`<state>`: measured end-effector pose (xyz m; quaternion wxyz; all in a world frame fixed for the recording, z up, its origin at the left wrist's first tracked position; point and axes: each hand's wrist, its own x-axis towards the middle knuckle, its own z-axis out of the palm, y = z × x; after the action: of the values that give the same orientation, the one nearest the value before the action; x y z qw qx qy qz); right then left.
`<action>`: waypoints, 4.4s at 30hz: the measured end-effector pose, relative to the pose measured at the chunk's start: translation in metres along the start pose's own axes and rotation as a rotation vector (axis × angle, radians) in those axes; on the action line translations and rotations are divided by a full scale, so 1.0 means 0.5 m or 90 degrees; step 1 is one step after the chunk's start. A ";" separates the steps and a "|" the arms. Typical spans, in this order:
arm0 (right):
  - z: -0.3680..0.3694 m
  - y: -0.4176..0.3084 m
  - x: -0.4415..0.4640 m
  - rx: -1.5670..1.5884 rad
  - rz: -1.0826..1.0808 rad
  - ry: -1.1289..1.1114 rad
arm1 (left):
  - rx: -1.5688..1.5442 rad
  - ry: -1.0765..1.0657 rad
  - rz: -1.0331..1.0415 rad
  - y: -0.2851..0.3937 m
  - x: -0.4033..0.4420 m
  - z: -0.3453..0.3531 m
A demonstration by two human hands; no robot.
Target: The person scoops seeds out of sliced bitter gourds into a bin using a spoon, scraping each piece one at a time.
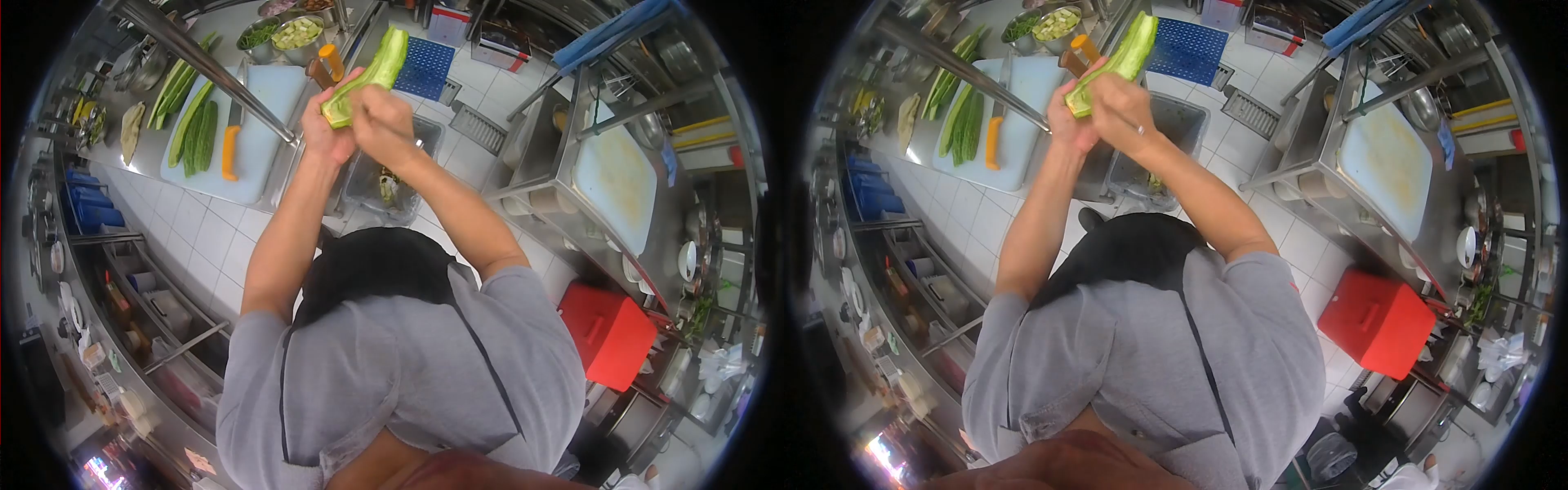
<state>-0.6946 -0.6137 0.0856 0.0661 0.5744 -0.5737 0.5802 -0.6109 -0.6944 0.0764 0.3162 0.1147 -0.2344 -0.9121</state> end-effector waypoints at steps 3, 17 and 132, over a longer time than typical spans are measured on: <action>-0.005 0.001 0.001 0.059 -0.050 -0.014 | 0.020 0.020 -0.009 0.002 -0.006 -0.002; -0.059 0.130 0.062 -0.146 -0.023 -0.066 | 0.052 0.023 -0.021 0.008 -0.041 -0.049; -0.019 0.110 0.008 -0.024 -0.046 -0.188 | 0.195 0.112 -0.010 -0.014 0.009 -0.070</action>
<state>-0.7421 -0.6273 0.0591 0.0128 0.6723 -0.5671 0.4756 -0.6053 -0.7048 0.0428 0.3073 0.2424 -0.3415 -0.8545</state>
